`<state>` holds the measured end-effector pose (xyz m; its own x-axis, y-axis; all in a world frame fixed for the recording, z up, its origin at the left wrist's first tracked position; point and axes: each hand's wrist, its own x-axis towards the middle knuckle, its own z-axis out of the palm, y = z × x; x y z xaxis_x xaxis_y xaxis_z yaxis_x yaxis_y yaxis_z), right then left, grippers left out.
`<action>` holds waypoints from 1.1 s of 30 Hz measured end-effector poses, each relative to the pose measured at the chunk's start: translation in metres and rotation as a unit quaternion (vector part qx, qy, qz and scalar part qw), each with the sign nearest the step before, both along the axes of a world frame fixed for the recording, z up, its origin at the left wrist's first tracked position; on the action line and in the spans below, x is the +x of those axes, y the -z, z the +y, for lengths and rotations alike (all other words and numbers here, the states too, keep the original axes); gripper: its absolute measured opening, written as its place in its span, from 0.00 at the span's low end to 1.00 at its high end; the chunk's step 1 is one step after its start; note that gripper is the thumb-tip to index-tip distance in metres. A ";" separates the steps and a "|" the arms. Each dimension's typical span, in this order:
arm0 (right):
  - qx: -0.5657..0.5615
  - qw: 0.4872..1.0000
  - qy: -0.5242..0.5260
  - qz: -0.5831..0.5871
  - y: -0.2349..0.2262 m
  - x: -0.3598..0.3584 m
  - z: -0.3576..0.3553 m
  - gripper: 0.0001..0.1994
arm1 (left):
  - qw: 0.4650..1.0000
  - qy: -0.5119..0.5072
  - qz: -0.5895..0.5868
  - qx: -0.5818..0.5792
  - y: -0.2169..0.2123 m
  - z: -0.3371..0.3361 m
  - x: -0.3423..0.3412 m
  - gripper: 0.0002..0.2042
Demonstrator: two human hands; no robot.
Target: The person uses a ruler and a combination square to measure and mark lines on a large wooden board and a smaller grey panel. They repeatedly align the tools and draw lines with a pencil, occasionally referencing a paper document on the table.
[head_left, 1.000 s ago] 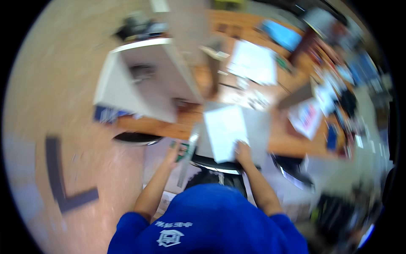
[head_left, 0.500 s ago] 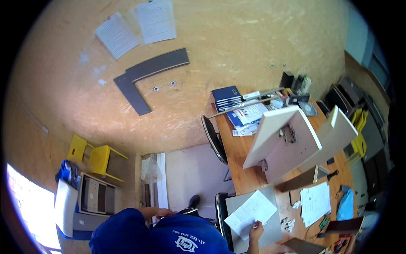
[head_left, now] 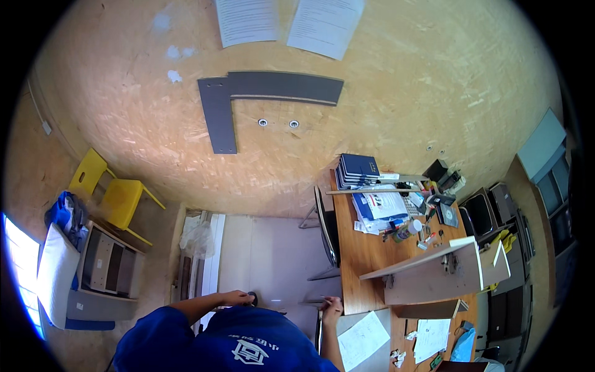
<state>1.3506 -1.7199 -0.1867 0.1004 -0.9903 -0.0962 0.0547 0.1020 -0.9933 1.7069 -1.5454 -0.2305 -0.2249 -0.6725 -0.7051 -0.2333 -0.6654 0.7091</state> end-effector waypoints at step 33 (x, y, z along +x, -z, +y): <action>-0.015 0.984 -0.174 -0.027 -0.057 0.257 -0.249 0.13 | 0.952 -0.303 -0.027 -0.045 -0.031 -0.132 0.152 0.16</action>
